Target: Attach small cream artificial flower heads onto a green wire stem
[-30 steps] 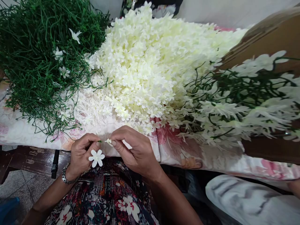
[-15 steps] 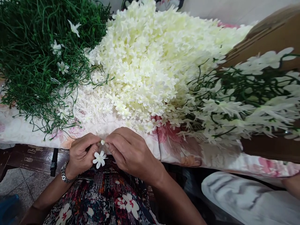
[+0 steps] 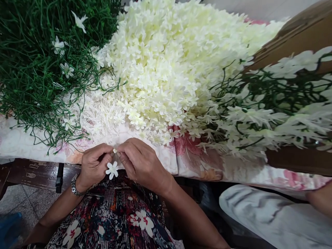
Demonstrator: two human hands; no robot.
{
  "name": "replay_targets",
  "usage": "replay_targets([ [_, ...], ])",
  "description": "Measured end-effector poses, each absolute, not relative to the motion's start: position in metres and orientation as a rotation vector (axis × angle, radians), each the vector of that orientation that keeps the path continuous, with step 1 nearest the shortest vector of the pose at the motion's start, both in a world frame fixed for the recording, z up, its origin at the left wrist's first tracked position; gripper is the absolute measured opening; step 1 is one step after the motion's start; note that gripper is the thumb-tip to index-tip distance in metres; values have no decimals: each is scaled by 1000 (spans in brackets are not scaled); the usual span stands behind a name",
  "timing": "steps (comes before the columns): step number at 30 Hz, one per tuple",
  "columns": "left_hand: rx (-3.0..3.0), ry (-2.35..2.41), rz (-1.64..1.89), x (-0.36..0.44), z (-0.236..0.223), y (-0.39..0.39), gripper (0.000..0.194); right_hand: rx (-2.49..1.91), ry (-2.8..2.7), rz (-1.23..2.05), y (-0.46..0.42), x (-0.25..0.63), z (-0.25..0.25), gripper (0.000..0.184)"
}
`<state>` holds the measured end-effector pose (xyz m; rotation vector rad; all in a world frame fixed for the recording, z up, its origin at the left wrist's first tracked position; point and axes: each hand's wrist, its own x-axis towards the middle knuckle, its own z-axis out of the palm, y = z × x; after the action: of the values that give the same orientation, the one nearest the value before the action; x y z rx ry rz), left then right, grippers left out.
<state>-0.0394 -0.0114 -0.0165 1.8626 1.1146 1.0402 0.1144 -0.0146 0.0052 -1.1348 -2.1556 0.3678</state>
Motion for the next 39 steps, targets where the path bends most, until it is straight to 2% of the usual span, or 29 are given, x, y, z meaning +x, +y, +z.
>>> replay_targets([
  [26,1809,1169,995,-39,-17,-9,16,-1165,-2217,285,-10,109,0,6],
  [31,1732,1092,1023,-42,-17,-8,13,-1147,-2198,378,-11,109,4,7],
  [39,1553,1014,1047,-48,-17,-8,10,-1196,-2173,587,-15,121,23,30],
])
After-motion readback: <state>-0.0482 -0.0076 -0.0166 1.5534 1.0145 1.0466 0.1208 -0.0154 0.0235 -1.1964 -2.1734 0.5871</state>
